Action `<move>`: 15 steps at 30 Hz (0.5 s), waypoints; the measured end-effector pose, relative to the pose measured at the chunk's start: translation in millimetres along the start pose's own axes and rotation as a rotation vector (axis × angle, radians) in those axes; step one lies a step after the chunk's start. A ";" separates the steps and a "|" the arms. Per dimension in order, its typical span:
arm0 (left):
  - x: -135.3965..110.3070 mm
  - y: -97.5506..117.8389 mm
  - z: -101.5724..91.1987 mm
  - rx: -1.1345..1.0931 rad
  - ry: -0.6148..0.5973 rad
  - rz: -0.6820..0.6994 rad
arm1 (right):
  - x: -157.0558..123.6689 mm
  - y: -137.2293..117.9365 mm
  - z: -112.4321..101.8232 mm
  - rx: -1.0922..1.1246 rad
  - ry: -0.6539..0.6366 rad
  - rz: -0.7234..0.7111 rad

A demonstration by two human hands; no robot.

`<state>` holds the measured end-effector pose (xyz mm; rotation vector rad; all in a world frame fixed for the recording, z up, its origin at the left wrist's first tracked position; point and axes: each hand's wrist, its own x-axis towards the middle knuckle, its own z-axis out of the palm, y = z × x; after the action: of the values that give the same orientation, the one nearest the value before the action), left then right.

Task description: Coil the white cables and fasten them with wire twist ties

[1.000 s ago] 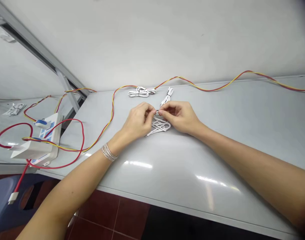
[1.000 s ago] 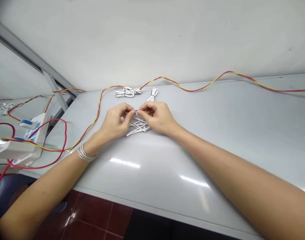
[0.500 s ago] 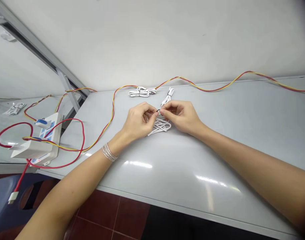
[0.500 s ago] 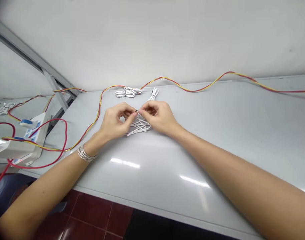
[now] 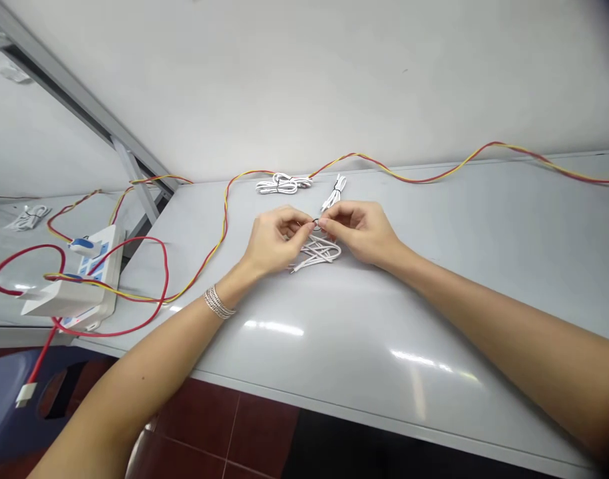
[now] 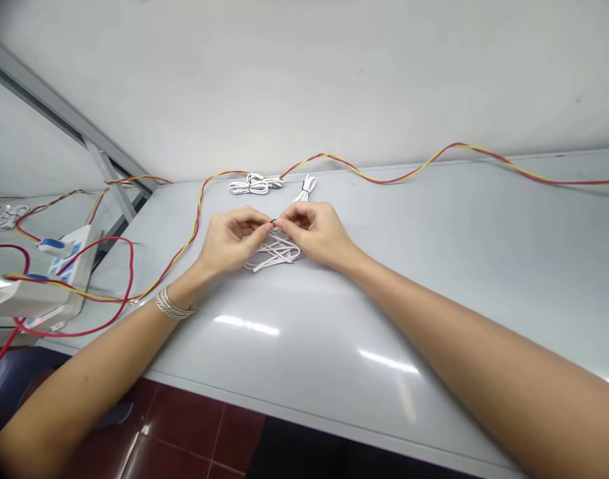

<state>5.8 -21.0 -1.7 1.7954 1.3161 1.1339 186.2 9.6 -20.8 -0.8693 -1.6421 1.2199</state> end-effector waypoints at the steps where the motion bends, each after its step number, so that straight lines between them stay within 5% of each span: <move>1: 1.0 -1.0 -0.4 -0.107 -0.027 -0.071 | 0.1 -0.5 -0.2 0.011 -0.002 0.003; 7: 6.1 -1.3 -6.5 -0.560 -0.237 -0.336 | 0.9 -0.2 -0.2 0.058 -0.029 -0.024; 15: 9.3 -1.9 -11.8 -0.646 -0.353 -0.417 | 1.3 1.4 -0.4 0.038 -0.059 -0.033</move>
<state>-4.4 -11.5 4.2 1.1140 0.9101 0.8288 186.2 11.3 -21.7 -0.7863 -1.6685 1.2603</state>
